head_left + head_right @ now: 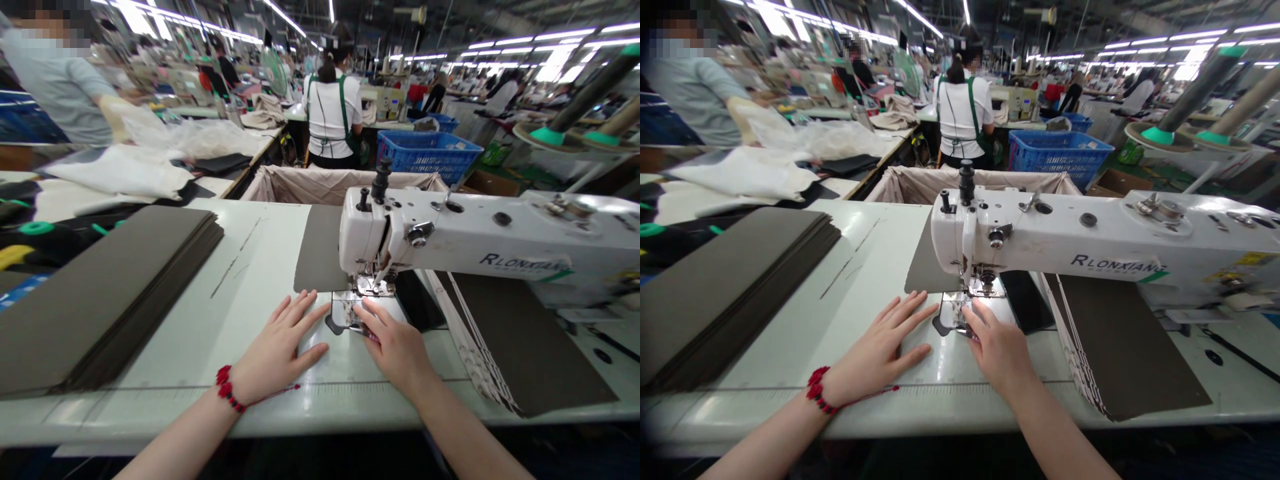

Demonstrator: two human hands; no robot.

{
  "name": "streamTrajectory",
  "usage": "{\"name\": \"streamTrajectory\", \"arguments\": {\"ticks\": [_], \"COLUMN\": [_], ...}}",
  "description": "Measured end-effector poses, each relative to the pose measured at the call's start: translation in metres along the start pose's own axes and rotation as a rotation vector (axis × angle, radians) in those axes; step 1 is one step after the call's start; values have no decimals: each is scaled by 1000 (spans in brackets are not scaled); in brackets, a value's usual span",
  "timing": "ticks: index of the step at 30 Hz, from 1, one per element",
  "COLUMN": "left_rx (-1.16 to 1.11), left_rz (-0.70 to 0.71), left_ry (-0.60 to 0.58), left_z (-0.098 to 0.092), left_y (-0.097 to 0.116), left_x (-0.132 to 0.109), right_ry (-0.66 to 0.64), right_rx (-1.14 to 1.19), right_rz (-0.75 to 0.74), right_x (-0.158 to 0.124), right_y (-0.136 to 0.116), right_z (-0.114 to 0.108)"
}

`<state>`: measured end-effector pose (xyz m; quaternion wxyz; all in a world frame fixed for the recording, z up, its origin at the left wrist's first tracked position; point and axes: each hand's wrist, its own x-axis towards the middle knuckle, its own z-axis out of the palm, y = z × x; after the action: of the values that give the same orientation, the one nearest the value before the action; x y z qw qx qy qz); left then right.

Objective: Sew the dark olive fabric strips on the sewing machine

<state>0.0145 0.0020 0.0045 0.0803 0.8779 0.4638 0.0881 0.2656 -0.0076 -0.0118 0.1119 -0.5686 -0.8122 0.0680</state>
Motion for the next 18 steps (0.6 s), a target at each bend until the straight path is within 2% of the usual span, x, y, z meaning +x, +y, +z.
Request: {"name": "streamTrajectory", "arguments": {"ticks": [11, 18], "left_rx": [-34, -116], "left_rz": [2, -65], "left_ry": [32, 75], "left_z": [2, 0], "left_y": [-1, 2], "left_x": [0, 2], "right_ry": [3, 15], "right_rx": [19, 36], "right_rz": [-6, 2], "right_x": [0, 0], "right_y": [1, 0], "right_z": [1, 0]}}
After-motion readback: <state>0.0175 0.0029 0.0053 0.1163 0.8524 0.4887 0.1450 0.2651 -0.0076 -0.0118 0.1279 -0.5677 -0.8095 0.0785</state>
